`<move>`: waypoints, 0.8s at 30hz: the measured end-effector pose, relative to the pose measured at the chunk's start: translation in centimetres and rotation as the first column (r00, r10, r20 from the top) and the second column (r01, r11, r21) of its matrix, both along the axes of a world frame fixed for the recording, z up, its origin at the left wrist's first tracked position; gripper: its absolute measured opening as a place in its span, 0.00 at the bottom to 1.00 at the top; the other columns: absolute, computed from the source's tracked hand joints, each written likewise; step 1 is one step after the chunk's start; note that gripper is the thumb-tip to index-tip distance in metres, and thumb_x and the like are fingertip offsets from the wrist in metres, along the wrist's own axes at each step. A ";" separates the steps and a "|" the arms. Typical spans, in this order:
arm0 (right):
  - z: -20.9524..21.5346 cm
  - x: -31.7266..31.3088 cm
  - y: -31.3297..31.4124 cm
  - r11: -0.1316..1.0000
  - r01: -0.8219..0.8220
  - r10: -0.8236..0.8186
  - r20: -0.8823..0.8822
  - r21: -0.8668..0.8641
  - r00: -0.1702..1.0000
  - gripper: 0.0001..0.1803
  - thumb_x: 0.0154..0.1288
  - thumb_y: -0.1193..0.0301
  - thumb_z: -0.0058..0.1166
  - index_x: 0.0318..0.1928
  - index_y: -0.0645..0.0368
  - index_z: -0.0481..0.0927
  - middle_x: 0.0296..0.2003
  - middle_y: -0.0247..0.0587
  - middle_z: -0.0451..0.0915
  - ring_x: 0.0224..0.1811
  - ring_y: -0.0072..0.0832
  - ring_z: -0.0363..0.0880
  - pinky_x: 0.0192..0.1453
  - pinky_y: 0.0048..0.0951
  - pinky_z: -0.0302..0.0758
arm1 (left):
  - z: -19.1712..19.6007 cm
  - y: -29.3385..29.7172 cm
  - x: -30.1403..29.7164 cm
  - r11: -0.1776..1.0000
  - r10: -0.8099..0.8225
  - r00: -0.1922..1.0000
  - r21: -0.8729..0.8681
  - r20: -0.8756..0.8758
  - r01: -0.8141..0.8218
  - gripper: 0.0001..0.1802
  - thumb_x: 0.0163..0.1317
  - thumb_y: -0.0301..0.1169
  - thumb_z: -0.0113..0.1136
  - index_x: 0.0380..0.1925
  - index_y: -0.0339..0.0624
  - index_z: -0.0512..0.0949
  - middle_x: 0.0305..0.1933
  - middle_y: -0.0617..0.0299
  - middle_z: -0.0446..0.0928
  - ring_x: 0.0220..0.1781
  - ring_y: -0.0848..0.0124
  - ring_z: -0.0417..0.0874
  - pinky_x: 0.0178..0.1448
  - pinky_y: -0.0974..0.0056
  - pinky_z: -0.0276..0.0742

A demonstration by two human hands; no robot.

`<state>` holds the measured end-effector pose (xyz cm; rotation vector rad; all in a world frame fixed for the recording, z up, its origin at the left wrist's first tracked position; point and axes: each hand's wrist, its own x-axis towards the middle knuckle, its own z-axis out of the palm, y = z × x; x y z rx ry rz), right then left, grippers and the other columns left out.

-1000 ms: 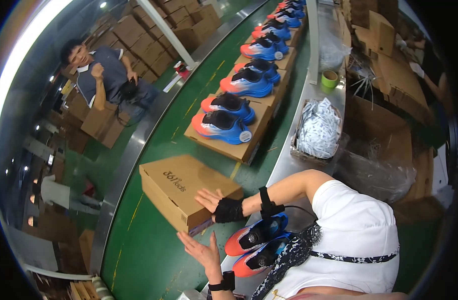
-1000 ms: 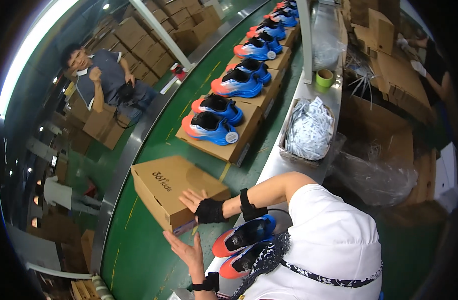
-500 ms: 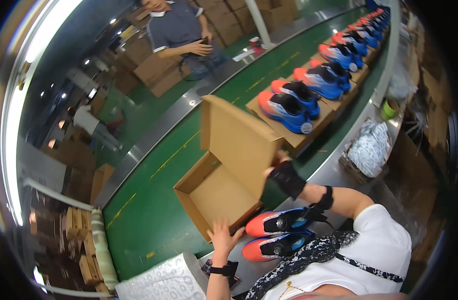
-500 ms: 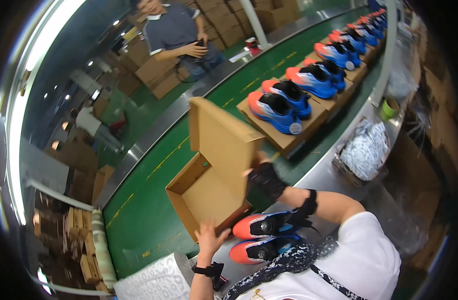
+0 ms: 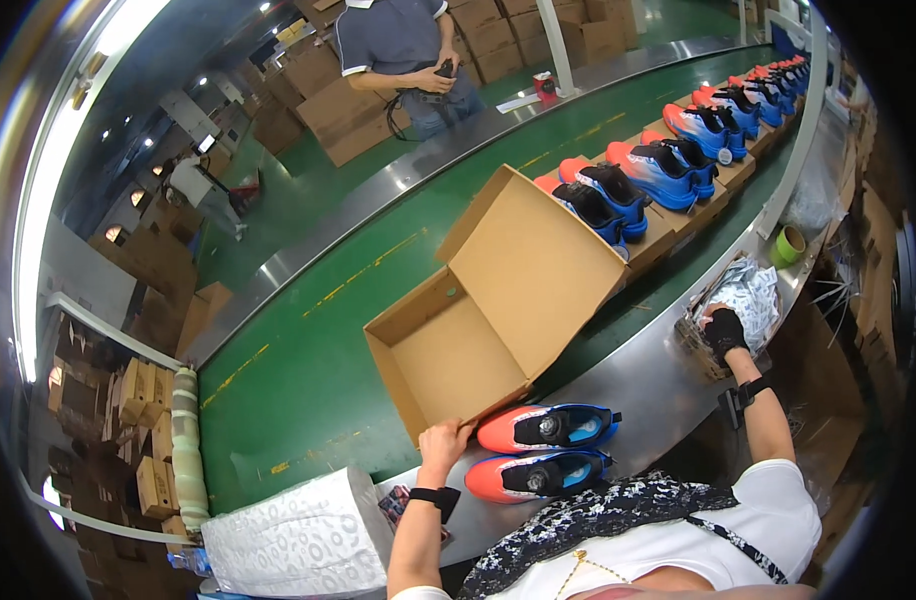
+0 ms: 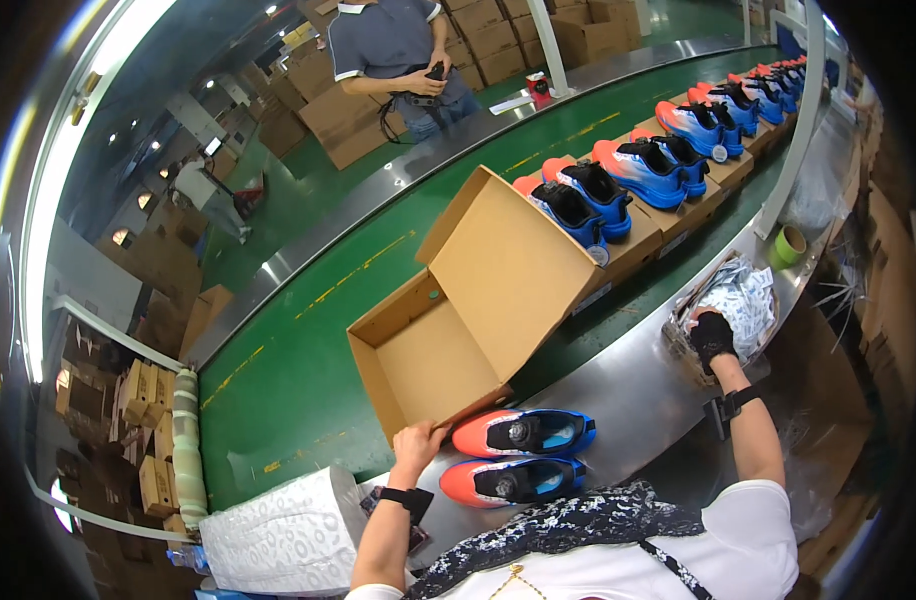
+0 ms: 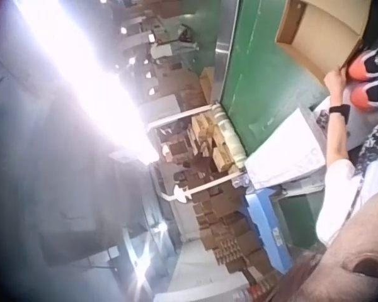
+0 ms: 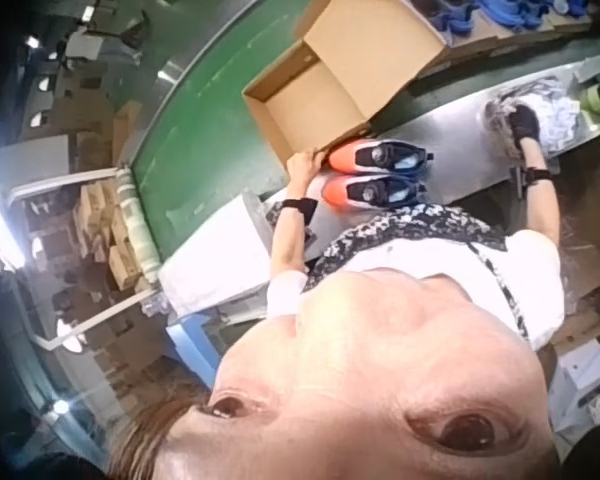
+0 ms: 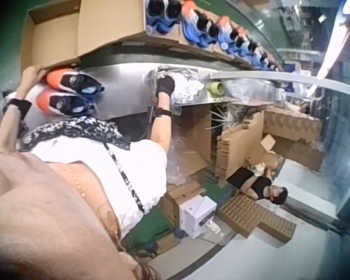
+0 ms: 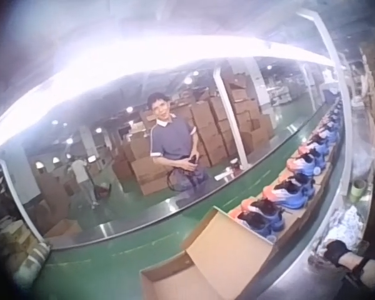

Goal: Packing pairs of shoes into shoeboxes with wrapping paper on a manufacturing assembly line.

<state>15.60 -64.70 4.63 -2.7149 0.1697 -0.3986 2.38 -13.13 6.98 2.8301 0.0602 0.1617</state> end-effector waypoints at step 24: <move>12.5 0.5 19.7 0.769 -0.435 0.114 0.569 0.469 0.815 0.05 0.53 0.71 0.45 0.31 0.57 0.71 0.21 0.46 0.73 0.24 0.39 0.75 0.29 0.33 0.71 | -3.2 22.6 -27.4 0.474 0.868 0.459 0.041 -0.192 -0.880 0.36 0.50 0.44 0.53 0.52 0.29 0.59 0.54 0.30 0.55 0.58 0.45 0.56 0.60 0.55 0.53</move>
